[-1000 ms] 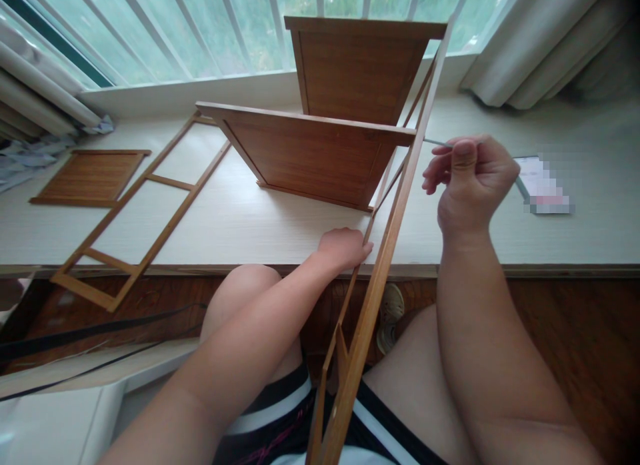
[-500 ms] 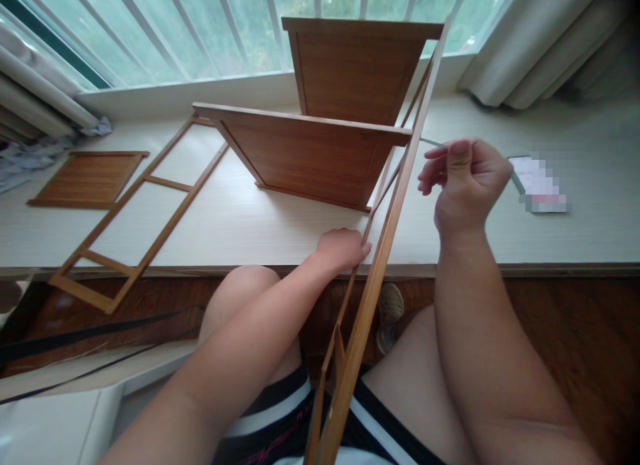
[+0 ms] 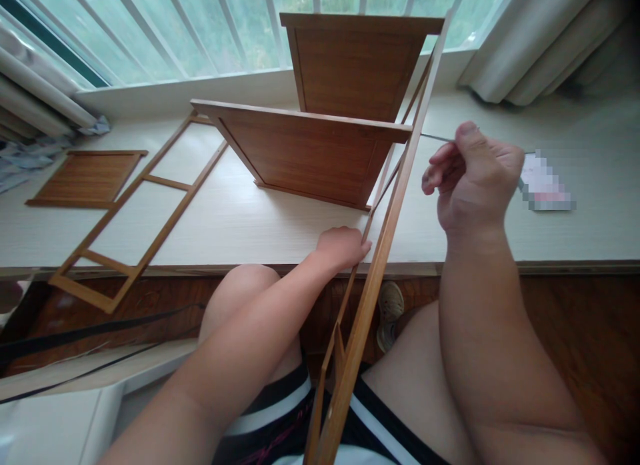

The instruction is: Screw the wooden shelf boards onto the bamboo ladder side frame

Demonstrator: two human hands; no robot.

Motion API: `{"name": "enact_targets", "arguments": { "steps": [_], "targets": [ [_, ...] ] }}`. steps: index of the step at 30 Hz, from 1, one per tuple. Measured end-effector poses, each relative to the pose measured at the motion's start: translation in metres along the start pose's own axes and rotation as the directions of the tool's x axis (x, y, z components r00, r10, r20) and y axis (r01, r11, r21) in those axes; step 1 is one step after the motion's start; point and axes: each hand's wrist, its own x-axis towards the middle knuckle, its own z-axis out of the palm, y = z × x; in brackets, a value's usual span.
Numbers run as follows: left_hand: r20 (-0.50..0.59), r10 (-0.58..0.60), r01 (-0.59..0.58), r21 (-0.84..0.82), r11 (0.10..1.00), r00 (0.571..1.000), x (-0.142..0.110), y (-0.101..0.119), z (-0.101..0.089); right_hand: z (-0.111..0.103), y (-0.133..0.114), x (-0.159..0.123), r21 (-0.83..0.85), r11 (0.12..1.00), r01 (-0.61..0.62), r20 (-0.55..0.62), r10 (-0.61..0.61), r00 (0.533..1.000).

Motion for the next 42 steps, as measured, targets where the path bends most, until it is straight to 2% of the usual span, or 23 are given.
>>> {"name": "enact_targets", "arguments": {
  "steps": [6,16,22,25,33,37,42],
  "targets": [
    [0.006,0.002,-0.002,-0.002,1.000,1.000,0.001,0.000,-0.001,-0.001,-0.003,0.000,0.049,0.997,-0.066,0.075,0.062,0.995],
    [0.009,0.000,0.000,-0.005,1.000,1.000,0.001,0.000,0.001,-0.009,0.008,-0.003,-0.195,0.964,0.183,0.044,-0.177,0.983],
    [0.008,-0.003,0.003,-0.002,1.000,1.000,0.001,0.000,0.000,-0.006,0.013,-0.004,-0.247,0.928,0.278,0.053,-0.274,0.960],
    [0.007,-0.003,0.003,0.003,1.000,1.000,0.000,0.000,0.000,-0.002,0.013,-0.007,-0.230,0.935,0.272,0.064,-0.264,0.962],
    [0.013,0.007,-0.007,-0.007,1.000,1.000,-0.001,0.000,-0.002,0.002,0.013,-0.006,-0.107,0.976,0.188,-0.027,-0.192,0.981],
    [0.023,-0.018,0.018,-0.009,1.000,1.000,-0.003,0.002,-0.005,0.005,0.015,-0.006,-0.049,0.987,0.154,-0.025,-0.155,0.988],
    [0.012,-0.032,0.032,-0.004,0.999,0.999,-0.004,0.003,-0.005,0.011,0.018,-0.005,0.035,0.984,0.177,-0.068,-0.175,0.982]
  ]
}}
